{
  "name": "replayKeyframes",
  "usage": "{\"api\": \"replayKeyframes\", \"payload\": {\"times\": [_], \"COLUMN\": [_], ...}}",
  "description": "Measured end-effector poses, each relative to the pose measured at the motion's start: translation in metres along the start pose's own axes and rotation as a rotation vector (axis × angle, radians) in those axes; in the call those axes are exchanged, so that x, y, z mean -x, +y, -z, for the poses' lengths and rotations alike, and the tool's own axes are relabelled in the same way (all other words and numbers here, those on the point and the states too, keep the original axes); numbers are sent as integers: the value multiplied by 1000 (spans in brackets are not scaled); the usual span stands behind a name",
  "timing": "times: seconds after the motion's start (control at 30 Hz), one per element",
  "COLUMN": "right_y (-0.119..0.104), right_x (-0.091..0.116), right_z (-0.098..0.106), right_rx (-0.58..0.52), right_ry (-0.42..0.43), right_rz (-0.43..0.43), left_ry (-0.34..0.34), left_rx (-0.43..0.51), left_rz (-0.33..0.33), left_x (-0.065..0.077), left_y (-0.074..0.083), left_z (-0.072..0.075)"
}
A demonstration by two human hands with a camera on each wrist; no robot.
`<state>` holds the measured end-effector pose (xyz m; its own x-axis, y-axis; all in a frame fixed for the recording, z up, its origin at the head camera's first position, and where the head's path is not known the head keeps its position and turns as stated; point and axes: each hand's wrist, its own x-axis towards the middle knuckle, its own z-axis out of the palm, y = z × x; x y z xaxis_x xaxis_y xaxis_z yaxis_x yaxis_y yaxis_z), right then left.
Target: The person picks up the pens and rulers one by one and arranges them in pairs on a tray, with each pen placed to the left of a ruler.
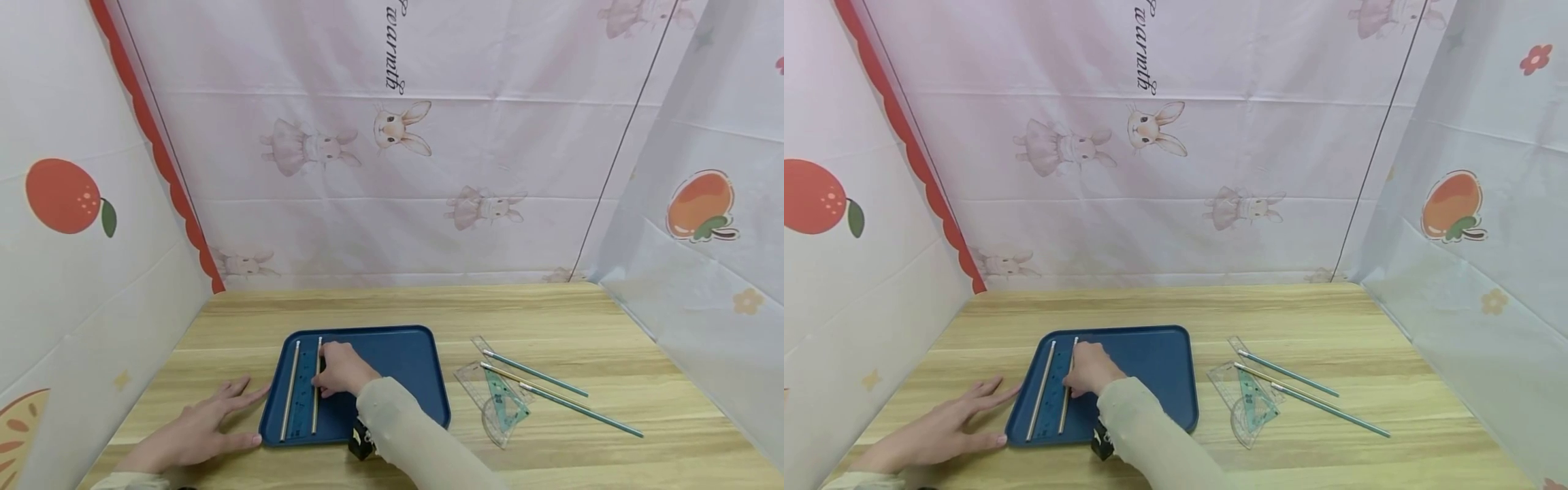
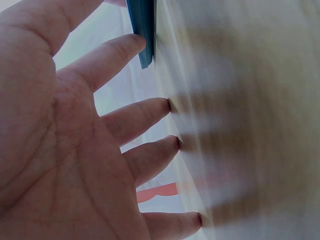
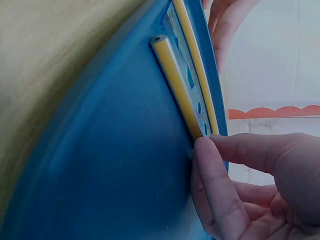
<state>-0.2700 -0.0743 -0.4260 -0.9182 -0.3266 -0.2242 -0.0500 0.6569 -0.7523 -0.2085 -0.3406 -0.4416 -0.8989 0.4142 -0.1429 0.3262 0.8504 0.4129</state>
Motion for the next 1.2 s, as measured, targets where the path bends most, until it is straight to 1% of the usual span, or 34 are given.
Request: {"api": "replayKeyframes", "payload": {"times": [0.17,0.33,0.63,0.83,1.03,1.2], "right_y": [0,0,1,1,6,10], "right_x": [0,1,3,6,9,12], "right_z": [0,0,0,2,7,13], "right_rx": [23,43,35,7,-18,-4], "right_ry": [3,2,-9,-19,-28,-24], "right_rz": [11,3,1,11,25,38], "left_ry": [2,6,6,-3,-12,-10], "left_rx": [-2,4,10,6,7,10], "left_rz": [-2,-3,-7,-4,0,-1], "left_x": [-1,0,1,0,-1,0], "left_y": [-1,-2,0,0,-1,0], "left_z": [-1,-2,-1,-1,0,-1]}}
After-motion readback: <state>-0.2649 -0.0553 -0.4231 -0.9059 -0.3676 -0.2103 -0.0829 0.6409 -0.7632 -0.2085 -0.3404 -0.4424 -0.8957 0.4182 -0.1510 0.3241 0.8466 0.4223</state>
